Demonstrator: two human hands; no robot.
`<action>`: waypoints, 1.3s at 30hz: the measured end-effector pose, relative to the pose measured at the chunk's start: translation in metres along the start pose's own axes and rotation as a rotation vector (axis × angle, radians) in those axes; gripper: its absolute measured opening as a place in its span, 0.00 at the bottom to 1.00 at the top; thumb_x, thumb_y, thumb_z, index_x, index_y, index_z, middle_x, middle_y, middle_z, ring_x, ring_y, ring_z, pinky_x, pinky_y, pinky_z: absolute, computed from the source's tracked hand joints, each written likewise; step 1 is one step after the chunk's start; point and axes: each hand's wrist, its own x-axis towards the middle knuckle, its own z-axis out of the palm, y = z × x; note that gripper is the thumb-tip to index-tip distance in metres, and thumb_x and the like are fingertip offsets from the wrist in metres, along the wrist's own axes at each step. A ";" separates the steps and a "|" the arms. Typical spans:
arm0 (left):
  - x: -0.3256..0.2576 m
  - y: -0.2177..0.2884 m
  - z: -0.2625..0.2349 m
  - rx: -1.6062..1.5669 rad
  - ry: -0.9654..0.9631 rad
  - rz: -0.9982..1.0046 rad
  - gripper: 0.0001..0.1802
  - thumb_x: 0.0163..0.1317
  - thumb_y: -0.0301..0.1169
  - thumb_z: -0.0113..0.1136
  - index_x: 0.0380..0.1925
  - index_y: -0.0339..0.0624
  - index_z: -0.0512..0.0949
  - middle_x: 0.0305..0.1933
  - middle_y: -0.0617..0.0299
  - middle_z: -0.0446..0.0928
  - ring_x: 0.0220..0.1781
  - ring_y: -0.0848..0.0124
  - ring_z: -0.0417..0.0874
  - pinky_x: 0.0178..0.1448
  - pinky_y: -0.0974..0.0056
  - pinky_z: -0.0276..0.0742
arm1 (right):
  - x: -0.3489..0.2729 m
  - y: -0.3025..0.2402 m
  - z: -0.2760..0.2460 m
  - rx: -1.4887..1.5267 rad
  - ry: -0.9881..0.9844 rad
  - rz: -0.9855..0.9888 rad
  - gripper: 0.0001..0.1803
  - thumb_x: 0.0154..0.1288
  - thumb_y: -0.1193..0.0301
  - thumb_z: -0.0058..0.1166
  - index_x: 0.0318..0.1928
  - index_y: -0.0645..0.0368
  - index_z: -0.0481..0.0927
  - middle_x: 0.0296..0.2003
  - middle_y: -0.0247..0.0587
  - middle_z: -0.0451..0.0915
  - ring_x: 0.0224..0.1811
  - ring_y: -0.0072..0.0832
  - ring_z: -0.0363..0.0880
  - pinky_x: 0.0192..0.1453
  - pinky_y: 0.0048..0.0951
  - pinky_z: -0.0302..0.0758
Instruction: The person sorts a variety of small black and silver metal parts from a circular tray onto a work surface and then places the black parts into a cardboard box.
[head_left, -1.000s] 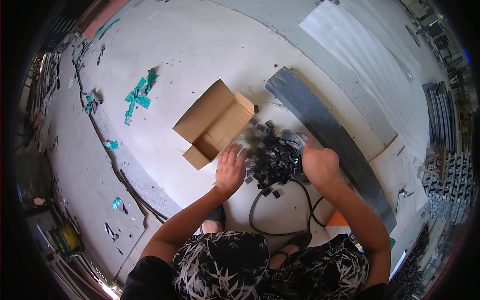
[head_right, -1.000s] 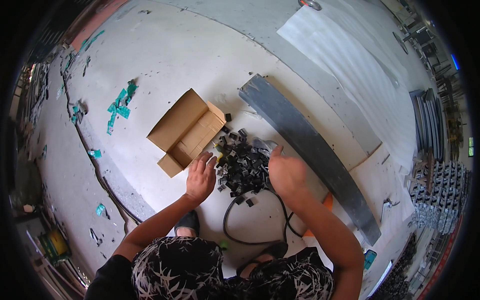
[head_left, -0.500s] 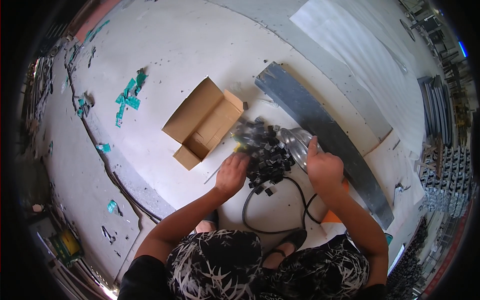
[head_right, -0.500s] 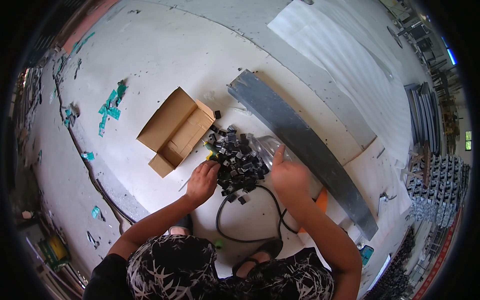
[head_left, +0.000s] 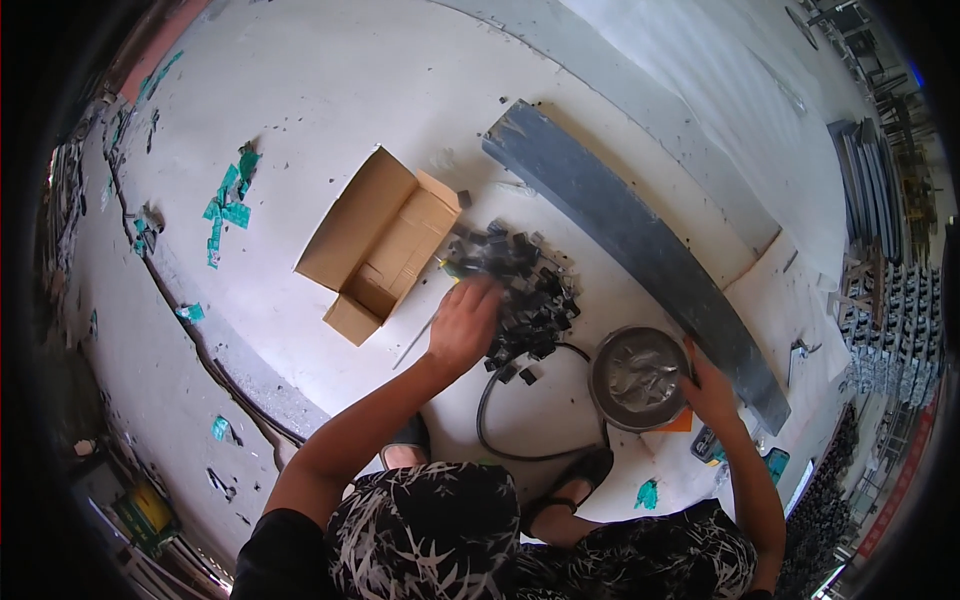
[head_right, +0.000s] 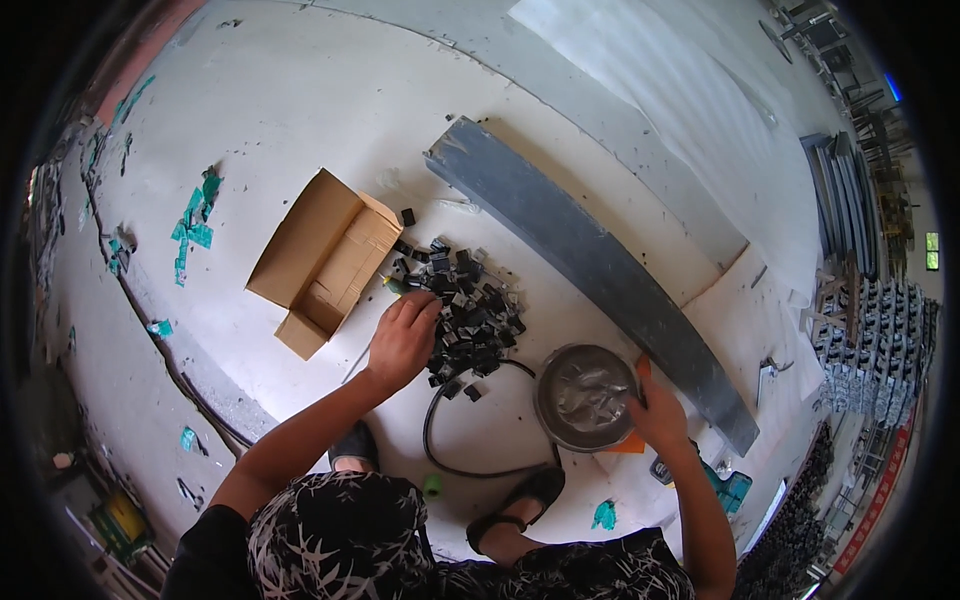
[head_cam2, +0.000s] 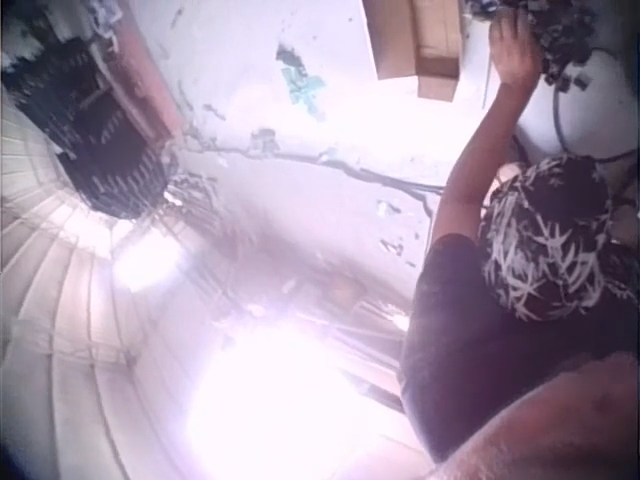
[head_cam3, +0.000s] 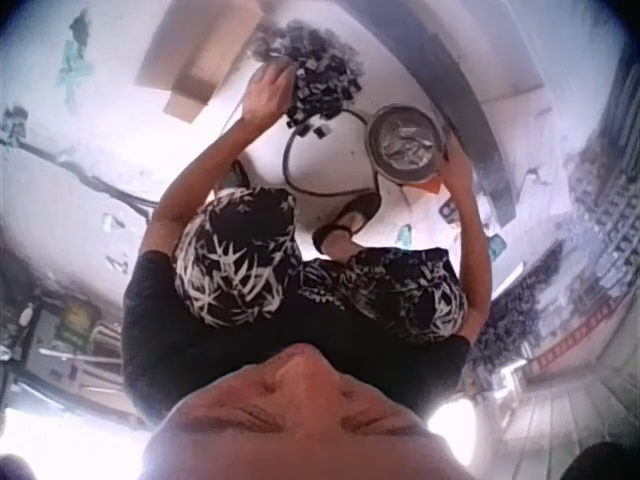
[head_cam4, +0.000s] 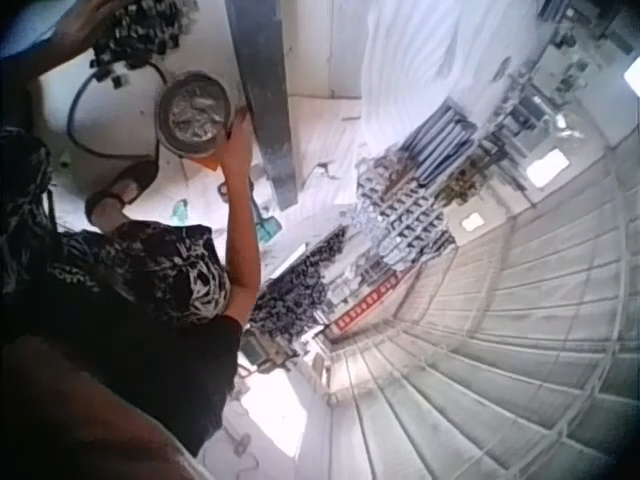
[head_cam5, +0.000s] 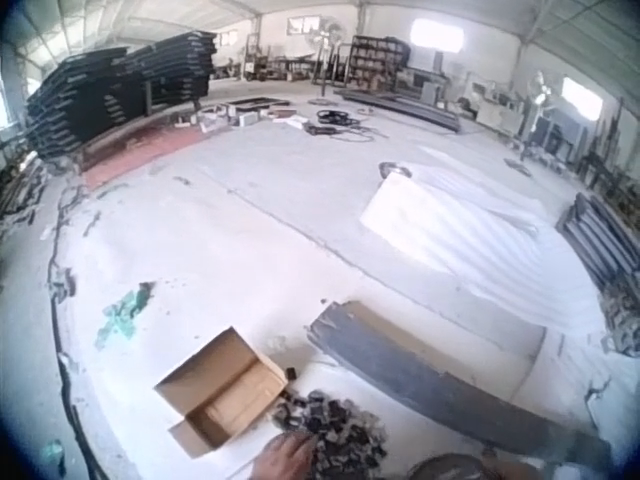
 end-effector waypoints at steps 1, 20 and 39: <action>0.007 0.002 0.000 -0.003 -0.009 0.001 0.22 0.59 0.26 0.59 0.56 0.43 0.75 0.60 0.55 0.73 0.65 0.54 0.72 0.68 0.52 0.69 | -0.006 0.005 0.001 0.003 -0.005 0.007 0.21 0.61 0.64 0.59 0.51 0.62 0.77 0.36 0.58 0.82 0.36 0.50 0.83 0.41 0.47 0.79; -0.008 -0.038 -0.045 0.277 0.121 -0.139 0.29 0.58 0.27 0.61 0.63 0.51 0.73 0.68 0.57 0.69 0.74 0.57 0.65 0.76 0.44 0.54 | 0.155 -0.274 0.065 0.096 0.439 -0.755 0.17 0.58 0.75 0.57 0.50 0.53 0.79 0.39 0.44 0.78 0.46 0.45 0.78 0.45 0.43 0.78; 0.041 -0.051 -0.047 -0.006 0.124 0.061 0.20 0.56 0.22 0.62 0.51 0.42 0.79 0.53 0.57 0.77 0.57 0.58 0.78 0.60 0.55 0.74 | 0.102 -0.258 0.096 0.229 0.437 -0.511 0.14 0.55 0.75 0.61 0.45 0.56 0.81 0.42 0.45 0.79 0.47 0.46 0.77 0.49 0.43 0.77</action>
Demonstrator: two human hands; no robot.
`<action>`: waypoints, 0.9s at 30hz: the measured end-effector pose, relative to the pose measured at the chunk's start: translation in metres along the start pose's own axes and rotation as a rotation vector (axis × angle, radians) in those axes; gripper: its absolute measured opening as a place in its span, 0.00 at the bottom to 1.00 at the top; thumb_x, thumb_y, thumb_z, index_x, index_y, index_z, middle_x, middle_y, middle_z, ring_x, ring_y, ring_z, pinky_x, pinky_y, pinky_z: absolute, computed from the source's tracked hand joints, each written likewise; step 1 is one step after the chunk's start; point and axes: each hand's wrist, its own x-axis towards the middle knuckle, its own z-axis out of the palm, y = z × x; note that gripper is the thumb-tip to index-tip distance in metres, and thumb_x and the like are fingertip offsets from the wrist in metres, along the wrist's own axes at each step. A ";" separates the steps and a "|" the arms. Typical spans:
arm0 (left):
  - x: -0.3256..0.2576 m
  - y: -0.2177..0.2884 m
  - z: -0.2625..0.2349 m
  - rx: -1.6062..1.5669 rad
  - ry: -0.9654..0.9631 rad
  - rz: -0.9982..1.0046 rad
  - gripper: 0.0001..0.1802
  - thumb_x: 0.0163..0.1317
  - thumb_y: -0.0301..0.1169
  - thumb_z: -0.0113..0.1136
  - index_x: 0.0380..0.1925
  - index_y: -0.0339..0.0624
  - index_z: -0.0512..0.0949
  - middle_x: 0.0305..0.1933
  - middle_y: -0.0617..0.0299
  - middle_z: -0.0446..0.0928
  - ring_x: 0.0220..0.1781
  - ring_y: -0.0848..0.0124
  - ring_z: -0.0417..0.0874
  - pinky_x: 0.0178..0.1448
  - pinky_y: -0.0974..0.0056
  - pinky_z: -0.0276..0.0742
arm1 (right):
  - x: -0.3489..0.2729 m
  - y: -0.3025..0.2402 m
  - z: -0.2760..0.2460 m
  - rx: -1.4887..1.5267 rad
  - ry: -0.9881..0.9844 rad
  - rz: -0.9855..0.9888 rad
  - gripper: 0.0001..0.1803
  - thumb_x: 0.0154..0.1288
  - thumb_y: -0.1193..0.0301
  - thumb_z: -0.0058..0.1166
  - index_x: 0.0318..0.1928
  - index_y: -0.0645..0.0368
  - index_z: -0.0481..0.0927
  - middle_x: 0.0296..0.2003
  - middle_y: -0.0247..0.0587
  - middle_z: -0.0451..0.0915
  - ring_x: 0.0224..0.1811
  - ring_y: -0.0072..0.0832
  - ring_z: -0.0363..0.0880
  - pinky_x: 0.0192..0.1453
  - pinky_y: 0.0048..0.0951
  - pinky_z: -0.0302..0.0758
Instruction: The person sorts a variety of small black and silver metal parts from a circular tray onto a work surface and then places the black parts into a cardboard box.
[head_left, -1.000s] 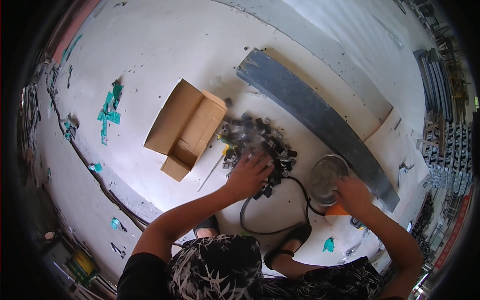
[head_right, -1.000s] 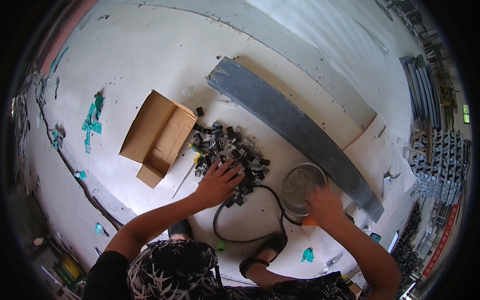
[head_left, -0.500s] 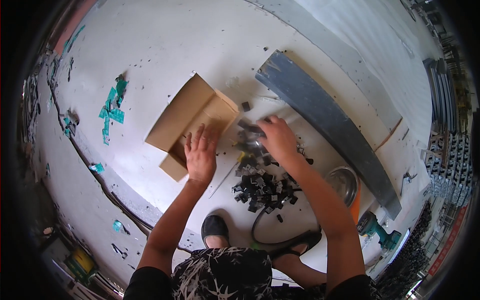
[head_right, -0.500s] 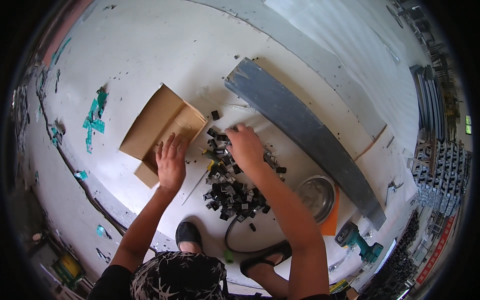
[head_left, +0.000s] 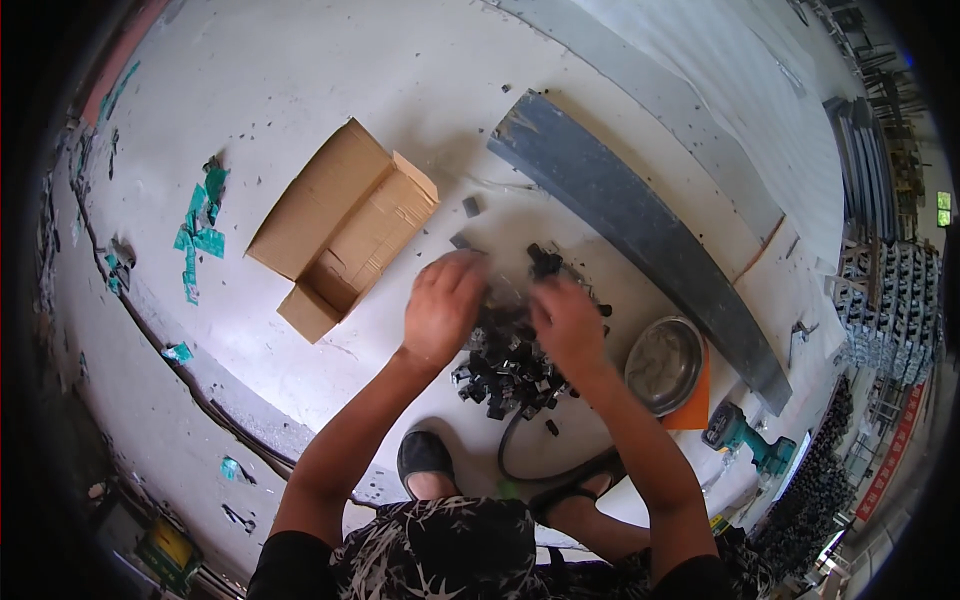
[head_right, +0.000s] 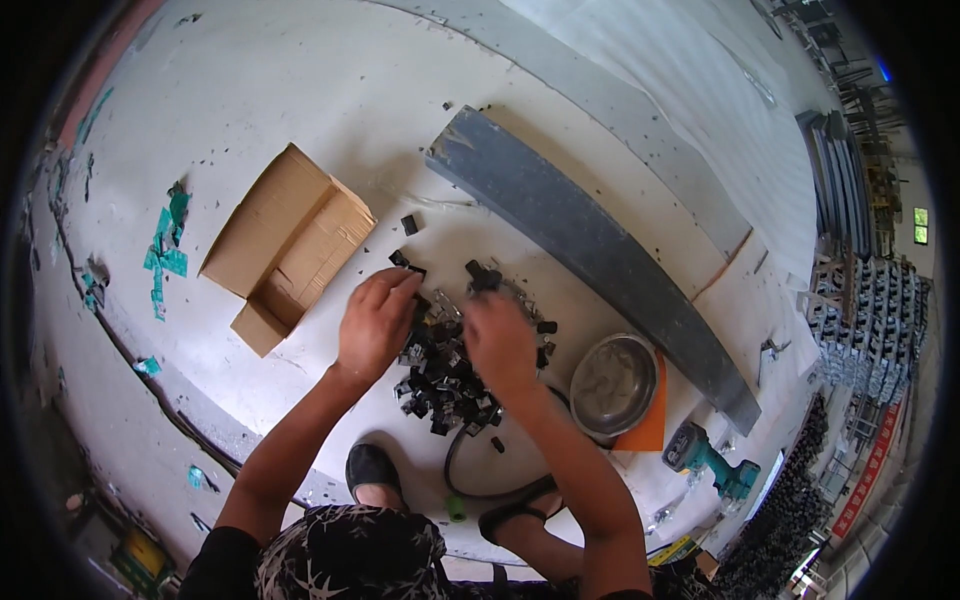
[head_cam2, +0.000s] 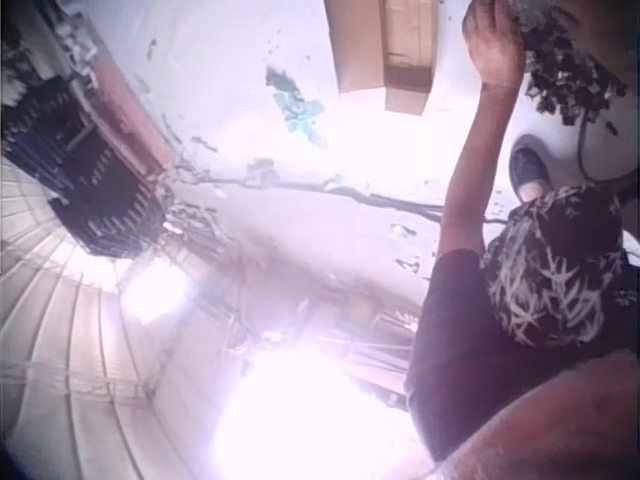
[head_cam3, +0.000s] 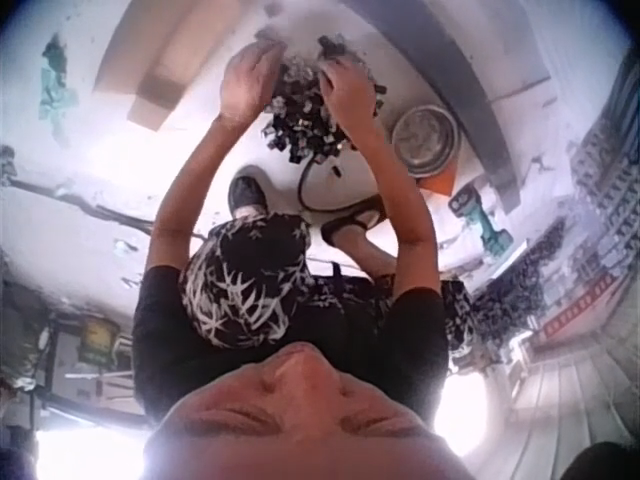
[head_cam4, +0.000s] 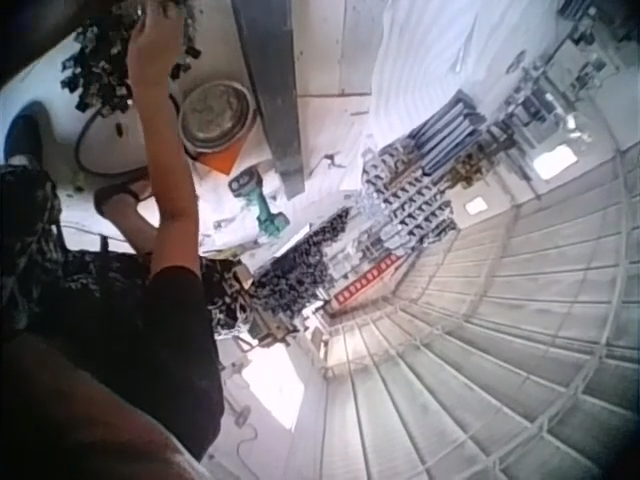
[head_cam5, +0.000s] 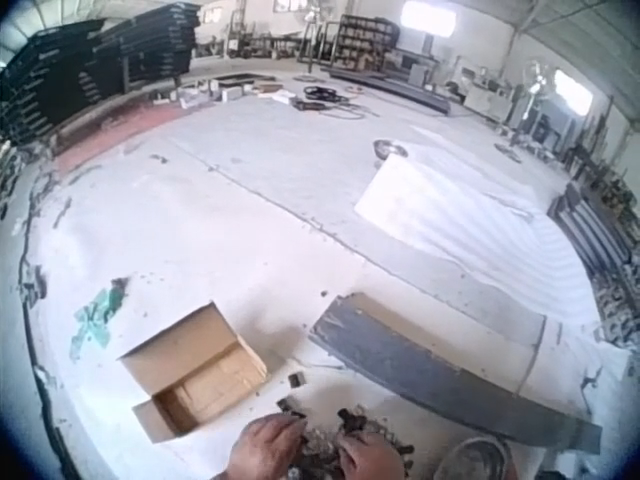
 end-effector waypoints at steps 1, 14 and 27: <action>0.000 -0.002 0.012 -0.020 -0.078 0.017 0.19 0.56 0.24 0.62 0.50 0.44 0.79 0.52 0.58 0.78 0.58 0.59 0.78 0.62 0.54 0.73 | 0.014 0.015 0.000 -0.067 0.087 0.027 0.15 0.55 0.75 0.61 0.45 0.57 0.81 0.39 0.46 0.79 0.46 0.46 0.77 0.49 0.44 0.77; -0.033 -0.024 0.015 -0.002 -0.196 -0.195 0.26 0.48 0.29 0.68 0.52 0.47 0.76 0.54 0.58 0.75 0.59 0.56 0.73 0.63 0.53 0.68 | -0.001 0.084 -0.005 -0.109 -0.030 0.334 0.12 0.56 0.74 0.63 0.41 0.58 0.80 0.38 0.49 0.79 0.43 0.51 0.79 0.46 0.47 0.76; 0.008 -0.017 0.044 0.097 -0.190 -0.055 0.10 0.53 0.29 0.65 0.37 0.47 0.82 0.44 0.61 0.79 0.53 0.58 0.78 0.56 0.54 0.75 | 0.007 0.037 -0.011 1.264 -0.120 0.651 0.16 0.66 0.79 0.57 0.54 0.65 0.75 0.45 0.46 0.83 0.44 0.28 0.83 0.52 0.28 0.82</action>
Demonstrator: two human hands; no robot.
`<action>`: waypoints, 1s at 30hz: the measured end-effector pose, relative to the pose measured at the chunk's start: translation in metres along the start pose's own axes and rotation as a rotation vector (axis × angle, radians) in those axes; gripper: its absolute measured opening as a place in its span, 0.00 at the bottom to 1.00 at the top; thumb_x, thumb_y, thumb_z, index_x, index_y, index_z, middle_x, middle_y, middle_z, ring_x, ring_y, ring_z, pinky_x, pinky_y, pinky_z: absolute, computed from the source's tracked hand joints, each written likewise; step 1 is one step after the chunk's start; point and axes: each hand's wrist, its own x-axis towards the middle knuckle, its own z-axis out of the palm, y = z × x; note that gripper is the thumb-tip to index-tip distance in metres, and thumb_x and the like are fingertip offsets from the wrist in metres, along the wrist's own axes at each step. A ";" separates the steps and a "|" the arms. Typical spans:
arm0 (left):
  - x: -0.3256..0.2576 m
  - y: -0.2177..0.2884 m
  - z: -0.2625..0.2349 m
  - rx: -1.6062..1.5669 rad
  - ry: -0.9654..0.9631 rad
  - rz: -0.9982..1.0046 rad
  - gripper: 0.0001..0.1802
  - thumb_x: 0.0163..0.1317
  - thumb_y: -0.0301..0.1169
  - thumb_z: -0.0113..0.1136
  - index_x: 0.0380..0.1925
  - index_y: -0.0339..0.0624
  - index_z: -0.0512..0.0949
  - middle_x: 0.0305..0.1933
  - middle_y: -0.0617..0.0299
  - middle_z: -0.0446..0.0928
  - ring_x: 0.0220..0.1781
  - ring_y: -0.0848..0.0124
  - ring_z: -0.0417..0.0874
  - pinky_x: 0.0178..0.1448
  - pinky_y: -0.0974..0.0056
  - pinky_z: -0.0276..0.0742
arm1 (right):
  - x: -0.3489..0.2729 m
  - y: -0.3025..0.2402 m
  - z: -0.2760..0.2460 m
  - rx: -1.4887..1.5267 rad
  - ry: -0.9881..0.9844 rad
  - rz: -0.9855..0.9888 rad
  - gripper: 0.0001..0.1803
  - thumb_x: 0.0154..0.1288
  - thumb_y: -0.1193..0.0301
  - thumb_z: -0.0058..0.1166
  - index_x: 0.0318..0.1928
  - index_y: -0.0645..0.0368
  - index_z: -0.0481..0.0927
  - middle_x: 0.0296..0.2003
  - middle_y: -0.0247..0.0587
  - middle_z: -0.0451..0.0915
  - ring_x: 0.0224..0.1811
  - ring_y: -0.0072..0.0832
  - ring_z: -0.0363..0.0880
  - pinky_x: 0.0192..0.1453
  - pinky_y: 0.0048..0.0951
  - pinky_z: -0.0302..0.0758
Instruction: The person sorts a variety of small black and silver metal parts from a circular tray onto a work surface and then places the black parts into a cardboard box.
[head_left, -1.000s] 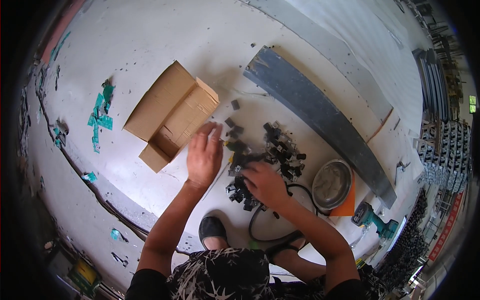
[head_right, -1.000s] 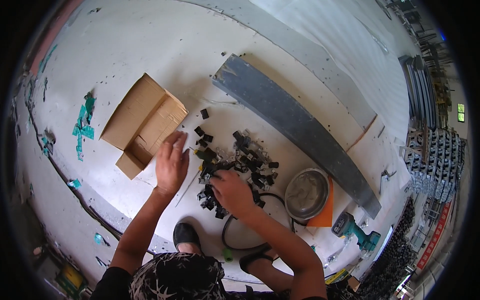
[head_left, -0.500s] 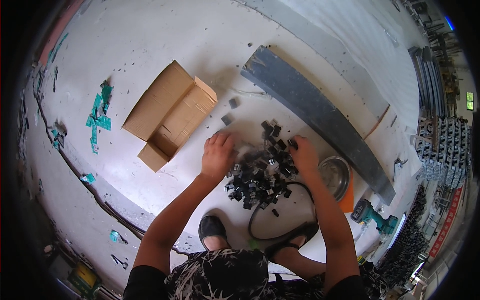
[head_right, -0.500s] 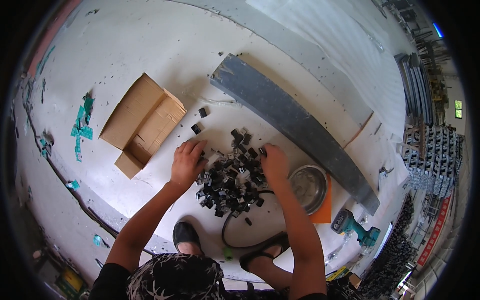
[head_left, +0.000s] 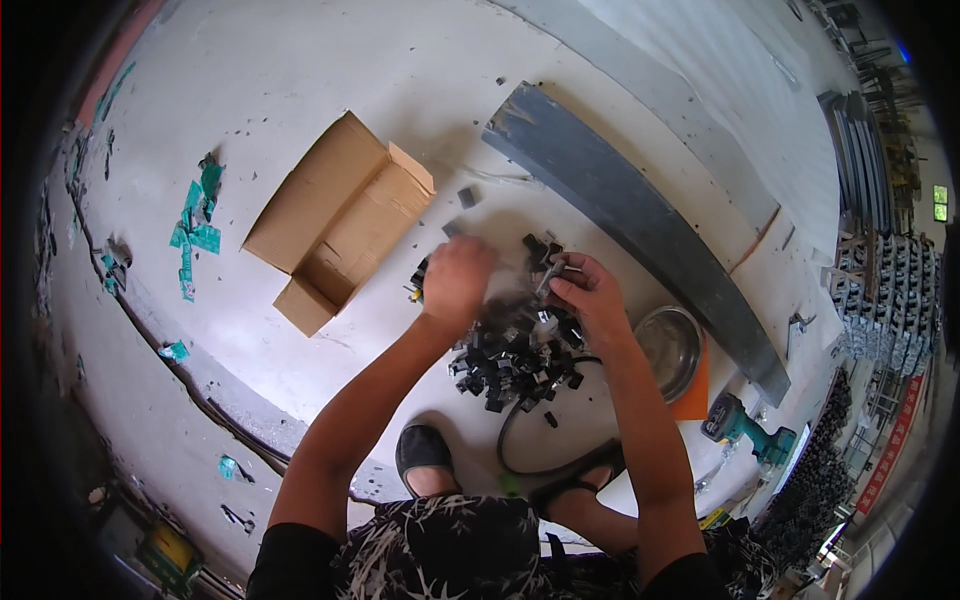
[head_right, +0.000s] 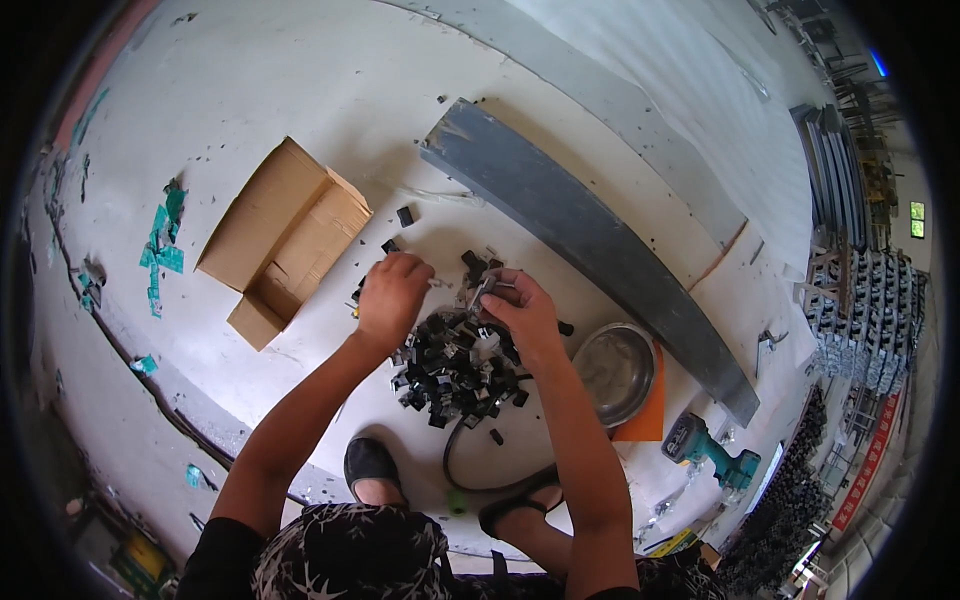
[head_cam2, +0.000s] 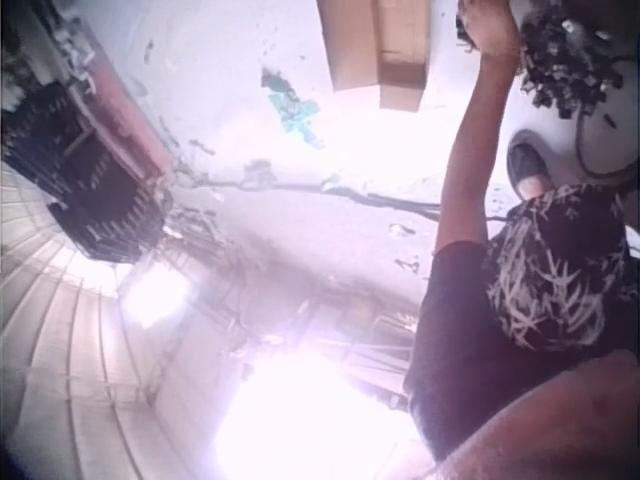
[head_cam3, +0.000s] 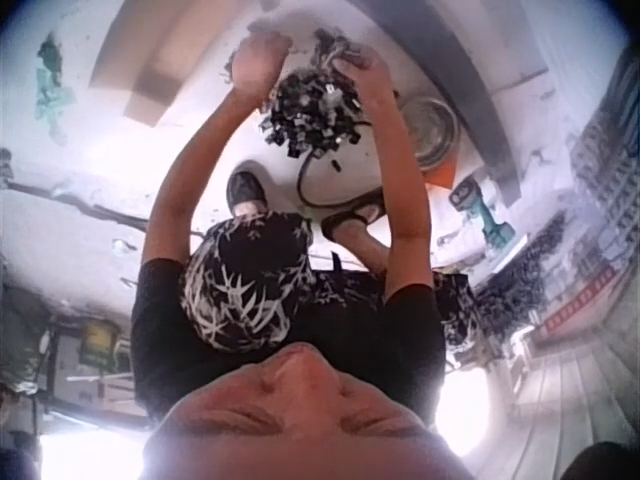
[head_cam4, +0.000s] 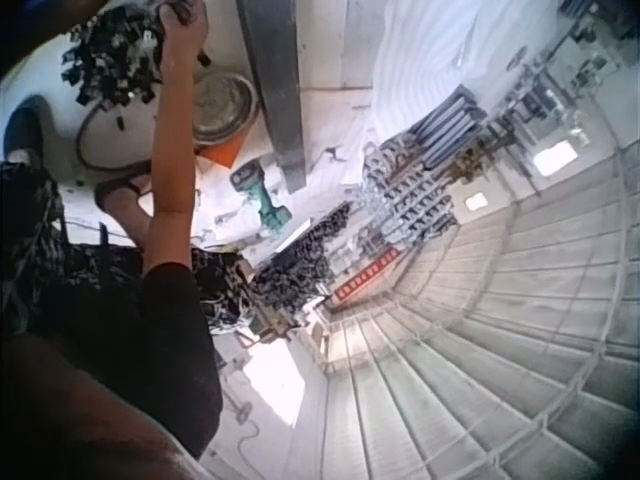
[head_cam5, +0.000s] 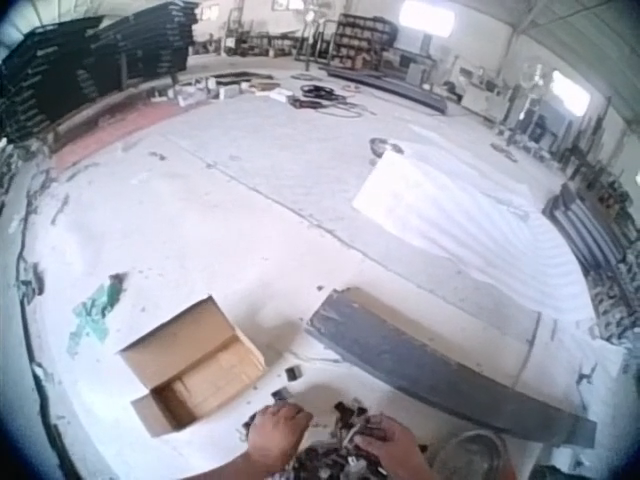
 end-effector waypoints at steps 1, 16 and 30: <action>0.004 -0.003 -0.002 -0.006 -0.002 0.002 0.10 0.53 0.29 0.65 0.37 0.47 0.82 0.44 0.61 0.79 0.53 0.58 0.78 0.56 0.54 0.75 | -0.003 0.000 -0.002 0.050 -0.005 0.036 0.18 0.66 0.79 0.57 0.56 0.65 0.74 0.46 0.48 0.83 0.45 0.29 0.84 0.54 0.31 0.82; 0.015 0.018 -0.061 -0.777 -0.104 -0.188 0.15 0.64 0.27 0.64 0.51 0.35 0.79 0.43 0.56 0.83 0.45 0.68 0.85 0.53 0.65 0.79 | -0.003 -0.039 -0.007 -0.164 0.154 -0.014 0.20 0.66 0.65 0.63 0.56 0.59 0.78 0.39 0.34 0.81 0.42 0.21 0.81 0.40 0.26 0.77; -0.069 0.005 -0.051 -0.433 0.146 -0.423 0.11 0.62 0.23 0.59 0.44 0.38 0.81 0.41 0.52 0.81 0.40 0.56 0.82 0.47 0.57 0.79 | 0.031 -0.072 -0.138 -1.426 0.659 -0.402 0.18 0.61 0.62 0.63 0.47 0.59 0.81 0.42 0.50 0.80 0.45 0.47 0.80 0.51 0.43 0.76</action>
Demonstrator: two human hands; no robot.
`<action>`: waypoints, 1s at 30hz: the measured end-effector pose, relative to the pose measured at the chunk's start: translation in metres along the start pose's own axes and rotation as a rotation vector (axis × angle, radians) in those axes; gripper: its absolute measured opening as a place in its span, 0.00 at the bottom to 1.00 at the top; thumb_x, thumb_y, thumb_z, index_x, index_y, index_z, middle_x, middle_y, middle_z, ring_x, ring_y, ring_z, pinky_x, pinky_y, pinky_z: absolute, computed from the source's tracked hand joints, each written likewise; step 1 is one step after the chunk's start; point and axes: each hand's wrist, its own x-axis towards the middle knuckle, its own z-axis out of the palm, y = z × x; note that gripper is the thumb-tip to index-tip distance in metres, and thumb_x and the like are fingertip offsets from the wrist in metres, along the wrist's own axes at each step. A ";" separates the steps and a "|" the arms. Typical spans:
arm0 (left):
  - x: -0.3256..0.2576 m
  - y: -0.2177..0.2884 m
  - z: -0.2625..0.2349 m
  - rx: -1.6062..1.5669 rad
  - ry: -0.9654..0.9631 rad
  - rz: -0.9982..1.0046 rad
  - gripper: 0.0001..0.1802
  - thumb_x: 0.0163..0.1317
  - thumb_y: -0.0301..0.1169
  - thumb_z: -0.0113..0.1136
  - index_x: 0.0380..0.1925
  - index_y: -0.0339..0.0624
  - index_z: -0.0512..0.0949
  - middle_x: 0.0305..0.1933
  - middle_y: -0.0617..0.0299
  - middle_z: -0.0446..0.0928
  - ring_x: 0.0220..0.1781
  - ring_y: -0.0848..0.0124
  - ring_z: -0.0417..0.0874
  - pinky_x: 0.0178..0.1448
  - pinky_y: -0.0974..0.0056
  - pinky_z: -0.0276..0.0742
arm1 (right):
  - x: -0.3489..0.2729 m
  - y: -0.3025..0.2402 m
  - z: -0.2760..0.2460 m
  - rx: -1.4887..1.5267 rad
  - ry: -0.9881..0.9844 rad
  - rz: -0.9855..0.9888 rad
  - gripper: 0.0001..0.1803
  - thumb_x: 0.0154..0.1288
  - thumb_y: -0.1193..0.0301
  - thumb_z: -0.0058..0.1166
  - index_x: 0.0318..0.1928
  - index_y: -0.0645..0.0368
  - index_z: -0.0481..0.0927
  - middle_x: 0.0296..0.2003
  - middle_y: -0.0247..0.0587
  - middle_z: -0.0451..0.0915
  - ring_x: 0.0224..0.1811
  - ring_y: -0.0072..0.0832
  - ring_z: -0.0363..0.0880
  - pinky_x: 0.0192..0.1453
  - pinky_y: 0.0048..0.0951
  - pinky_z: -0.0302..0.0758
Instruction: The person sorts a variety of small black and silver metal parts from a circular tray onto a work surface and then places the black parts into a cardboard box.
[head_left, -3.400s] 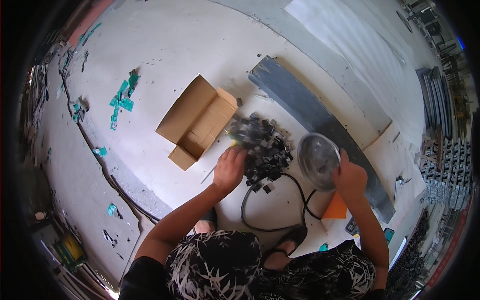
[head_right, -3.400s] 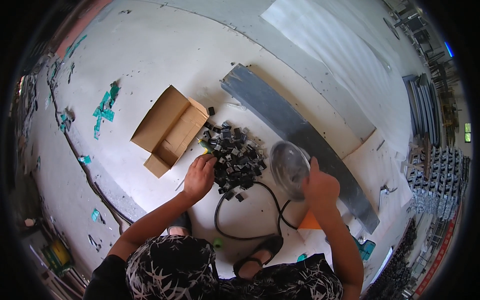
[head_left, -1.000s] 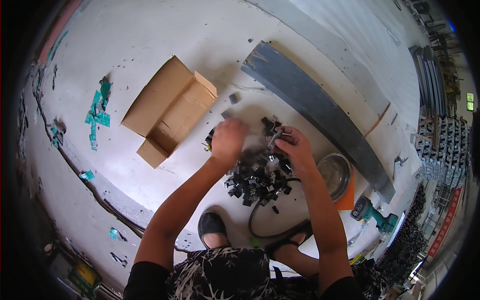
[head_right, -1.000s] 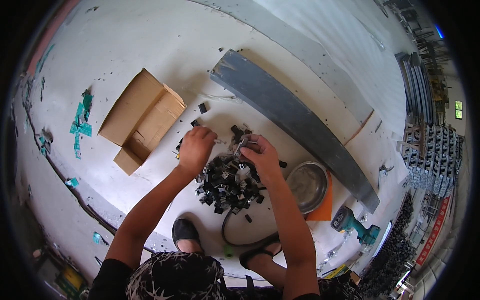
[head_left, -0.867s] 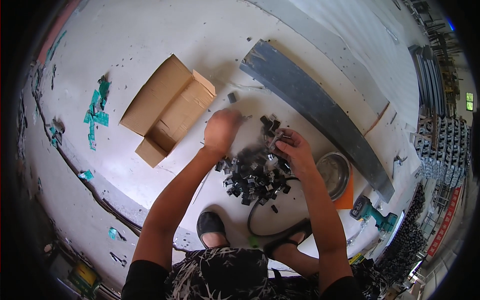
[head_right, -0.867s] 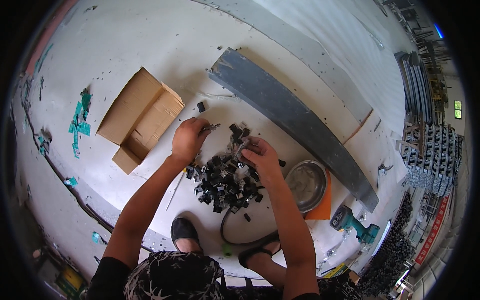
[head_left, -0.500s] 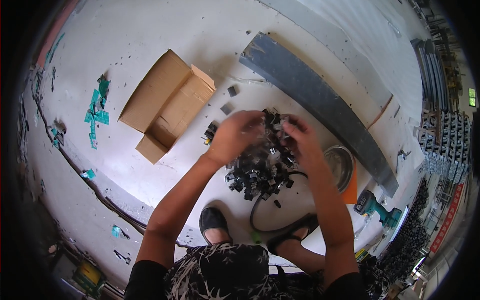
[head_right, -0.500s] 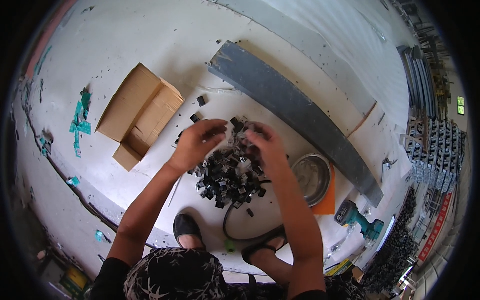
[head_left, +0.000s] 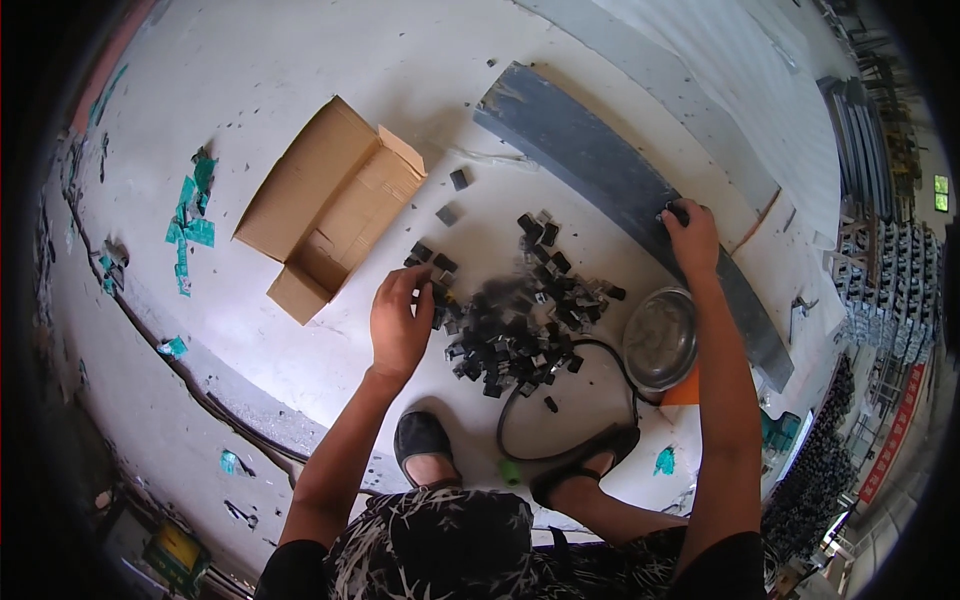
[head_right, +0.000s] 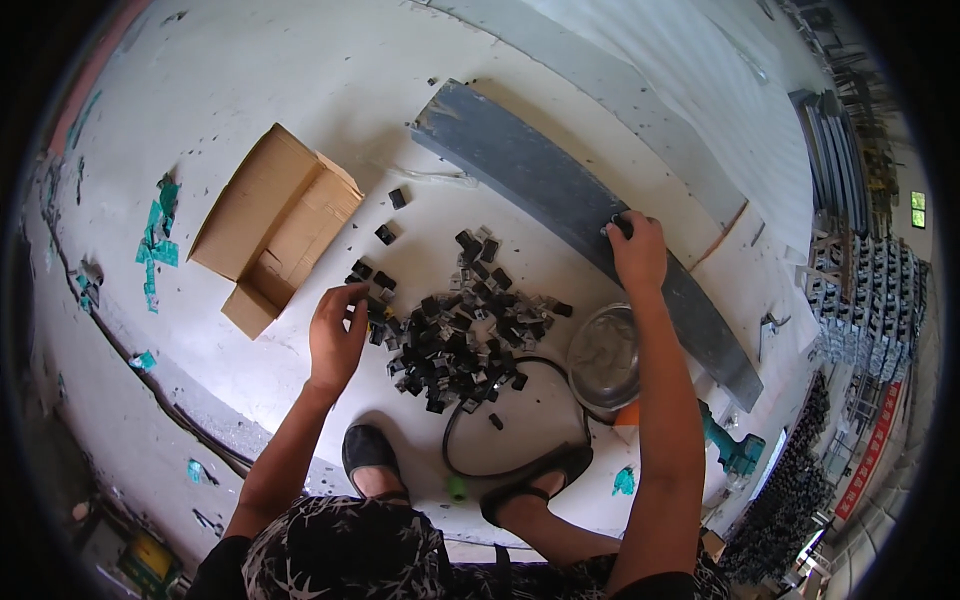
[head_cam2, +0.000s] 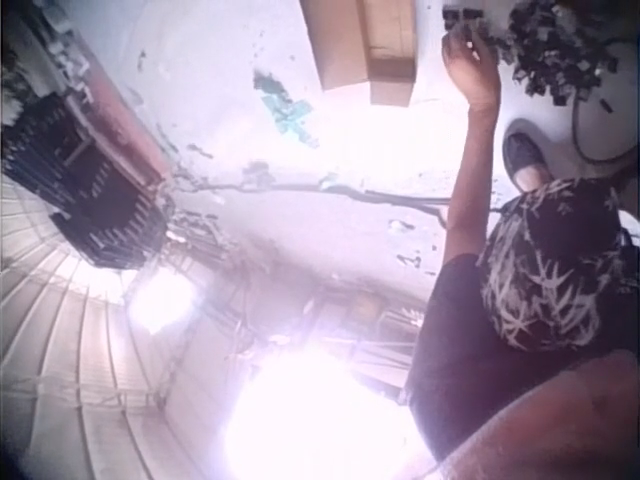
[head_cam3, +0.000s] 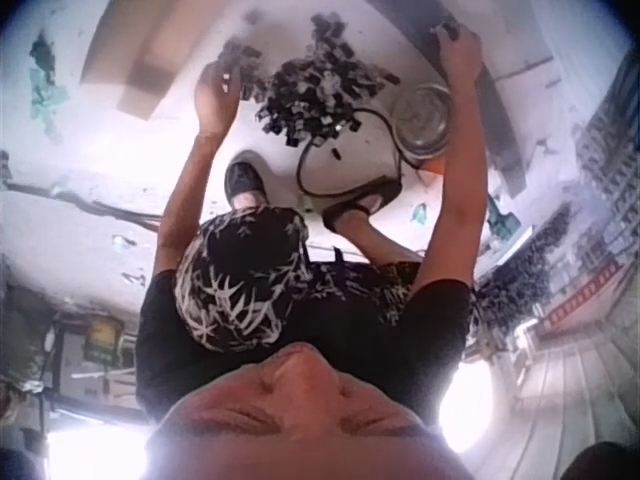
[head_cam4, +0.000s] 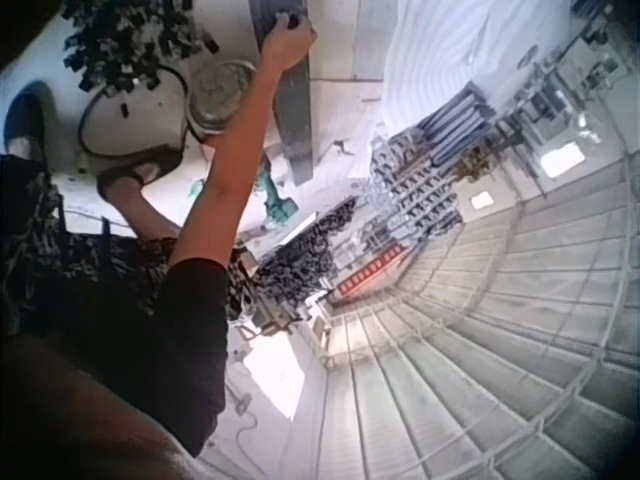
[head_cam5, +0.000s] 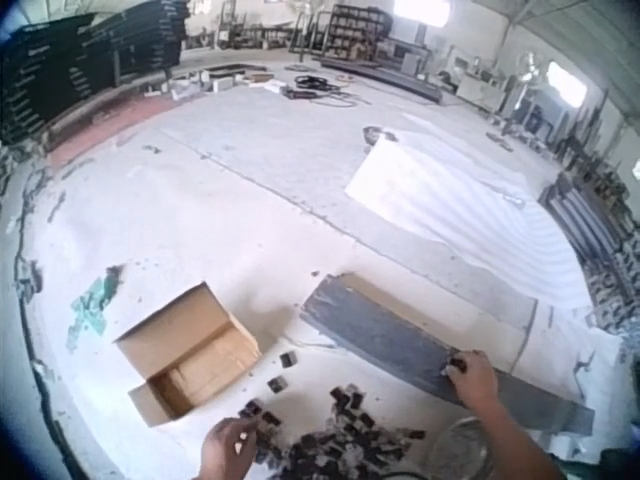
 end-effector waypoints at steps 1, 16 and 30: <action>-0.005 0.003 0.003 0.020 -0.009 0.015 0.11 0.61 0.22 0.59 0.45 0.38 0.80 0.42 0.52 0.80 0.42 0.55 0.82 0.49 0.57 0.79 | -0.001 -0.001 -0.003 -0.007 0.003 0.004 0.18 0.61 0.62 0.63 0.47 0.59 0.81 0.42 0.50 0.80 0.45 0.47 0.80 0.51 0.43 0.76; -0.026 0.026 0.052 0.070 -0.169 0.397 0.15 0.53 0.19 0.60 0.42 0.43 0.80 0.46 0.56 0.79 0.51 0.53 0.79 0.54 0.54 0.76 | -0.125 -0.065 0.022 0.052 -0.325 -0.385 0.22 0.53 0.76 0.64 0.50 0.55 0.78 0.43 0.45 0.78 0.48 0.47 0.77 0.50 0.44 0.77; -0.013 0.009 0.024 0.068 -0.104 0.290 0.12 0.57 0.19 0.60 0.42 0.41 0.81 0.46 0.53 0.80 0.50 0.53 0.80 0.54 0.54 0.77 | -0.091 -0.040 -0.021 0.579 -0.126 0.100 0.14 0.60 0.74 0.61 0.46 0.65 0.82 0.36 0.41 0.83 0.38 0.30 0.83 0.46 0.29 0.78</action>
